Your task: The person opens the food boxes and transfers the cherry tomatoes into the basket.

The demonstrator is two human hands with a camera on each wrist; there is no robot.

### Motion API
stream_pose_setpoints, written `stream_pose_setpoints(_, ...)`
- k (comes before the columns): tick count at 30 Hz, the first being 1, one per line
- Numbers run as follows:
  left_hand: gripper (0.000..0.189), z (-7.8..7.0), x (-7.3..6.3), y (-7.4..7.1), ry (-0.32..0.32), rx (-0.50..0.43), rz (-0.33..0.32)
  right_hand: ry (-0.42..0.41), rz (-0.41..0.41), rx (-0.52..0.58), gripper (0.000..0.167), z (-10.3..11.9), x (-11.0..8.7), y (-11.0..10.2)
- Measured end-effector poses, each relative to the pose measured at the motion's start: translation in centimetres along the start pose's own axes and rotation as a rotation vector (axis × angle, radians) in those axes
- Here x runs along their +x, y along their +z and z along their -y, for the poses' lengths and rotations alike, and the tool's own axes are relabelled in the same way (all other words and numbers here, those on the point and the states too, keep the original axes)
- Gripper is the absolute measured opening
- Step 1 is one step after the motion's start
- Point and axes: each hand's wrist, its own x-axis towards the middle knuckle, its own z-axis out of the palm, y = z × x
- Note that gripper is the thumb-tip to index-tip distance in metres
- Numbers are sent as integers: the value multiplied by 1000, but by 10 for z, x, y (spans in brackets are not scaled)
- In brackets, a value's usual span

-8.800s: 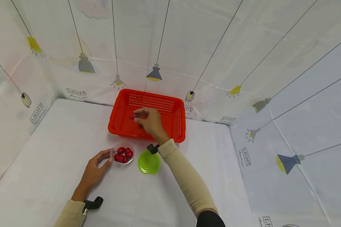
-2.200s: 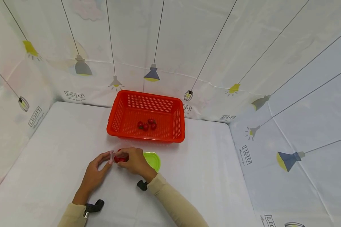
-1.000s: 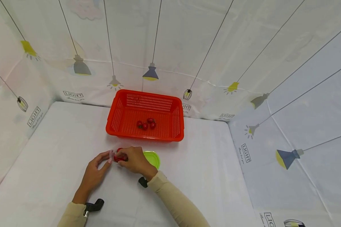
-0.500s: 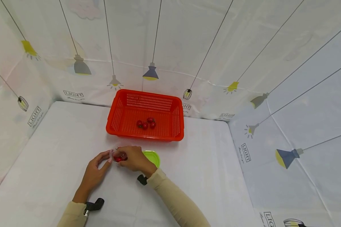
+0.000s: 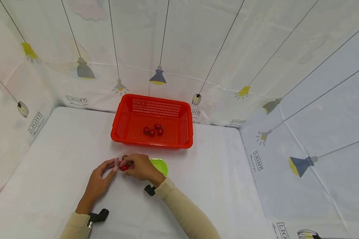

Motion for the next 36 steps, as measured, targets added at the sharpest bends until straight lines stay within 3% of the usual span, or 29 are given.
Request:
stream_pose_setpoints(6, 48, 2, 2, 1, -1, -3, 1, 10, -93, 120, 24, -4, -3, 0)
stream_pose_setpoints(16, 45, 2, 2, 2, 1, -15, -6, -34, -219, 168, 26, 1, -9, -5)
stream_pose_setpoints(21, 45, 1, 2, 2, -7, 0, -10, -55, -235, 158, 28, 3, -11, -8)
stream_pose_setpoints(36, 48, 1, 0, 1, -26, -4, 1, -14, -280, 139, 29, 10, -11, -29)
